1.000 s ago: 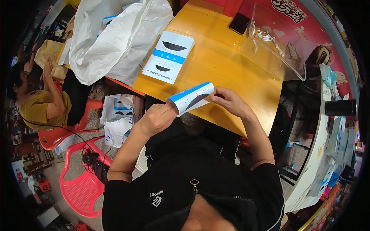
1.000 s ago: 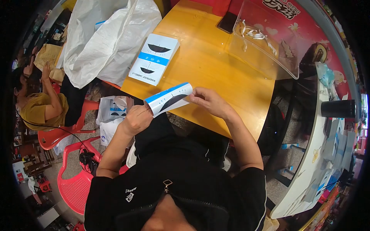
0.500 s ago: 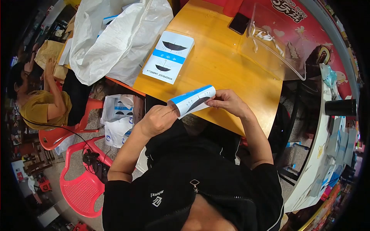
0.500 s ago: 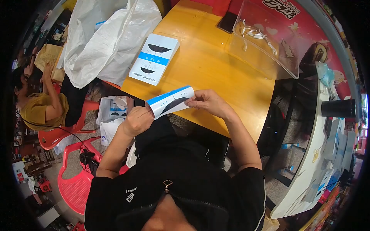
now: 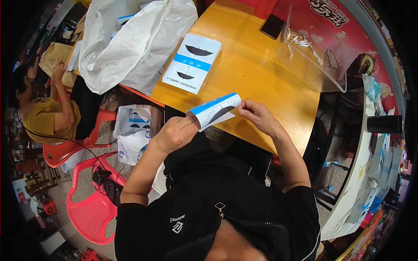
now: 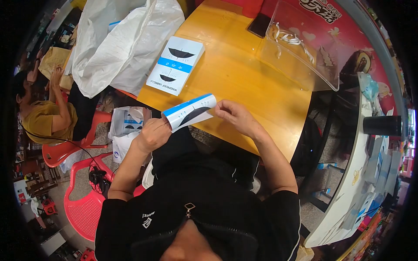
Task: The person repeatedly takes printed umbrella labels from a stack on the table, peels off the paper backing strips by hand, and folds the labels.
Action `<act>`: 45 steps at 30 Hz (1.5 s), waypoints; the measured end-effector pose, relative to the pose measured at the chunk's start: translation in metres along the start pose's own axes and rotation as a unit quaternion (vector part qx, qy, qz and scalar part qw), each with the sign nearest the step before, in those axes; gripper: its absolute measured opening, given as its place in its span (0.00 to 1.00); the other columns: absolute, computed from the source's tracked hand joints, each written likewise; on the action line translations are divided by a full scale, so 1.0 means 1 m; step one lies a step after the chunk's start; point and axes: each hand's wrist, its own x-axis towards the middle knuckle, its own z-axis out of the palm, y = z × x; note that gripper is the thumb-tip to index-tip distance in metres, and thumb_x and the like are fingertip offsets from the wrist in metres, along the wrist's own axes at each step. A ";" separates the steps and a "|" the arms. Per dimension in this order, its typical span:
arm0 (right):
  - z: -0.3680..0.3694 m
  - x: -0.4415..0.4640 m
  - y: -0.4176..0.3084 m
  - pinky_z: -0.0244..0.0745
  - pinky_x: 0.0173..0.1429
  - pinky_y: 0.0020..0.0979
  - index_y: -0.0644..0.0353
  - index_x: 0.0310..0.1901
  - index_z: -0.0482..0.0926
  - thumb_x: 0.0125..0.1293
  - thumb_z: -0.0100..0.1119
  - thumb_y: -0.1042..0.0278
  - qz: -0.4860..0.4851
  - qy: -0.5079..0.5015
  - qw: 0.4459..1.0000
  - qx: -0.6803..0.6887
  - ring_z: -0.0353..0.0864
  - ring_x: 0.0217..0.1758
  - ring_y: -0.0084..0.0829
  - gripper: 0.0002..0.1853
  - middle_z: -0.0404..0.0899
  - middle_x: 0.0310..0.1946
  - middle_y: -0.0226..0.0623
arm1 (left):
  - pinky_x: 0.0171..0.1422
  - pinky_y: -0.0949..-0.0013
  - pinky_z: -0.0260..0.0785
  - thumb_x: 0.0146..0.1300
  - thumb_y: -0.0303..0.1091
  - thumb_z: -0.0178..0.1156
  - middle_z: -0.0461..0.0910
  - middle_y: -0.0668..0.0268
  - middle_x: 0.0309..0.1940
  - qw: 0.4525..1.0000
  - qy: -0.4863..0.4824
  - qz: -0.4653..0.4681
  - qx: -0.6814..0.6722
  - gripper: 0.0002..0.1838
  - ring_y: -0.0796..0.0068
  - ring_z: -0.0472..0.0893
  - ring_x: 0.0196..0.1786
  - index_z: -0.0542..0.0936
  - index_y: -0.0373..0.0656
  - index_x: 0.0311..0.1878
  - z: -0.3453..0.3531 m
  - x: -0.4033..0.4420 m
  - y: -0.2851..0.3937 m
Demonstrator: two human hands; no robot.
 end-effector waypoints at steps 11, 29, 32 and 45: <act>0.022 -0.002 -0.013 0.72 0.40 0.24 0.62 0.39 0.80 0.54 0.64 0.78 -0.311 0.187 0.894 -0.263 0.77 0.36 0.30 0.10 0.78 0.36 0.36 | 0.28 0.69 0.69 0.46 0.20 0.60 0.76 0.59 0.28 0.998 0.034 -0.059 0.013 0.08 0.65 0.77 0.25 0.75 0.37 0.32 0.003 0.006 0.005; 0.007 0.002 -0.012 0.70 0.48 0.29 0.65 0.44 0.75 0.66 0.53 0.67 -0.004 -0.045 0.999 -0.007 0.76 0.41 0.26 0.11 0.79 0.37 0.36 | 0.26 0.69 0.68 0.44 0.19 0.60 0.78 0.59 0.32 1.000 0.005 -0.009 -0.019 0.09 0.66 0.76 0.23 0.75 0.38 0.32 0.001 0.007 0.004; 0.011 0.003 -0.013 0.70 0.48 0.33 0.66 0.45 0.73 0.68 0.49 0.66 -0.076 -0.034 0.988 -0.130 0.76 0.42 0.37 0.12 0.77 0.37 0.44 | 0.26 0.68 0.68 0.44 0.19 0.60 0.77 0.59 0.32 1.000 -0.001 -0.016 -0.014 0.09 0.66 0.75 0.23 0.75 0.38 0.31 0.002 0.005 0.004; -0.001 -0.028 -0.023 0.64 0.40 0.24 0.64 0.39 0.70 0.69 0.48 0.66 -0.027 -0.052 0.998 -0.012 0.65 0.34 0.21 0.09 0.67 0.27 0.28 | 0.26 0.69 0.68 0.44 0.20 0.60 0.76 0.60 0.32 1.000 -0.011 -0.013 -0.002 0.09 0.66 0.76 0.24 0.75 0.38 0.32 0.005 0.002 -0.003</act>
